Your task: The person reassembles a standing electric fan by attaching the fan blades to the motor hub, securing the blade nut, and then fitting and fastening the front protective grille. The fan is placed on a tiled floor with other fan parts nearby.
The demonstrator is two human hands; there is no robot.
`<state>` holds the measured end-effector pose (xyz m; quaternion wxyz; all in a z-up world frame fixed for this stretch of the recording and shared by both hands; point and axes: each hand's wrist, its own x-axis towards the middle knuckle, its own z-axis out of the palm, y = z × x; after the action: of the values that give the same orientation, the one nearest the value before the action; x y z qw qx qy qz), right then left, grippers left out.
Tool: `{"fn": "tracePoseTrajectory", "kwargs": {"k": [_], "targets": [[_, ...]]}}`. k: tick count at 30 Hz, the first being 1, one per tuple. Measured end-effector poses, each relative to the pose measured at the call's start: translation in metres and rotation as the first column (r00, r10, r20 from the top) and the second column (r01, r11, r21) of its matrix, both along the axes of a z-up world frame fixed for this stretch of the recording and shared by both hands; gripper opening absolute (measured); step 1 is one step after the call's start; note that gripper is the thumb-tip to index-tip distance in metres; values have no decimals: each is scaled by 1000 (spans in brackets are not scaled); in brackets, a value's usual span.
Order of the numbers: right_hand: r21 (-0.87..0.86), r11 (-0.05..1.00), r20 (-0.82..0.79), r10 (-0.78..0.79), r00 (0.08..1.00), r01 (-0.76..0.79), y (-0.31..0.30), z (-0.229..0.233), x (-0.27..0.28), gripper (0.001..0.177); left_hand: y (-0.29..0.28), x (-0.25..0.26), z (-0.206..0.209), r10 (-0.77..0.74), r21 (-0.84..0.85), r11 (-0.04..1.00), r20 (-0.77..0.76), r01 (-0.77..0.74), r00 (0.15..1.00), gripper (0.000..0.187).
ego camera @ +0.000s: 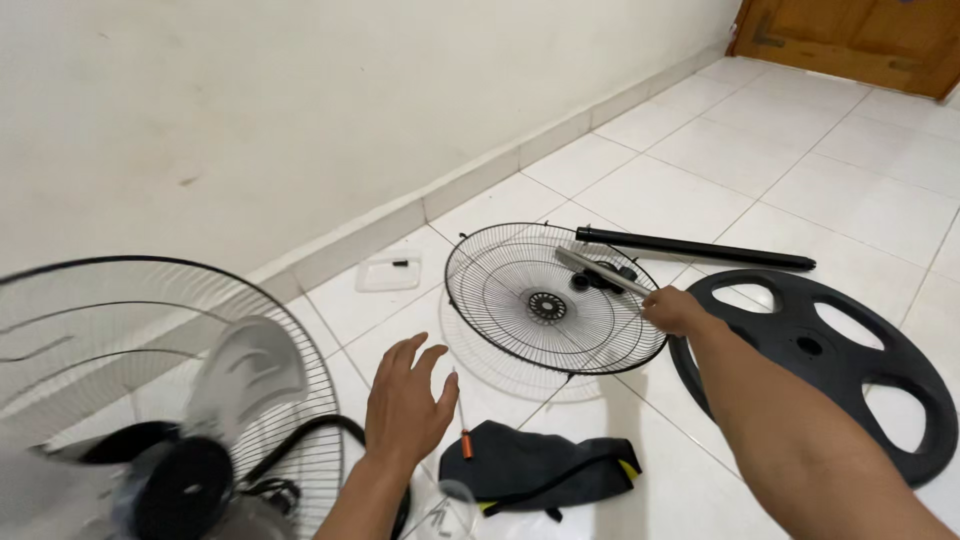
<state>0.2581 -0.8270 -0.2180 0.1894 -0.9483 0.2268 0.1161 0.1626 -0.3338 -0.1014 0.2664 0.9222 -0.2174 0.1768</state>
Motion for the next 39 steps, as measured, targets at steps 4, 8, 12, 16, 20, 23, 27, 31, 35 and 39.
{"fn": "tracePoseTrajectory", "kwargs": {"k": [4,8,12,16,20,23,27,31,35,39], "targets": [[-157,981,48,121,992,-112,-7,-44,28,47,-30,49,-28,-15,-23,1000,-26,15,1000,42],[-210,966,92,176,980,-153,2,-71,51,55,-60,71,-51,11,-187,981,-212,-51,977,44],[-69,996,84,61,995,-55,11,-80,85,68,-57,72,-63,15,-204,976,-268,-72,963,44],[-107,978,101,190,976,-180,20,-98,111,80,-43,72,-62,68,-203,969,-320,-138,945,46],[-138,950,41,287,957,-279,27,-110,132,89,-24,63,-65,114,-193,965,-308,-179,945,45],[-46,976,-96,209,973,-214,36,-114,142,96,-10,56,-68,167,-158,962,-304,-223,938,45],[-102,968,-72,222,972,-229,45,-120,148,99,10,50,-70,271,-15,953,-409,-303,871,48],[-108,983,-13,151,988,-152,42,-123,150,77,23,49,-67,285,40,954,-432,-297,856,47],[-106,988,14,118,993,-116,47,-128,145,38,28,47,-67,276,39,956,-452,-290,848,48],[-79,997,137,-4,991,15,66,-111,143,31,27,42,-54,263,60,963,-442,-264,858,49]]}}
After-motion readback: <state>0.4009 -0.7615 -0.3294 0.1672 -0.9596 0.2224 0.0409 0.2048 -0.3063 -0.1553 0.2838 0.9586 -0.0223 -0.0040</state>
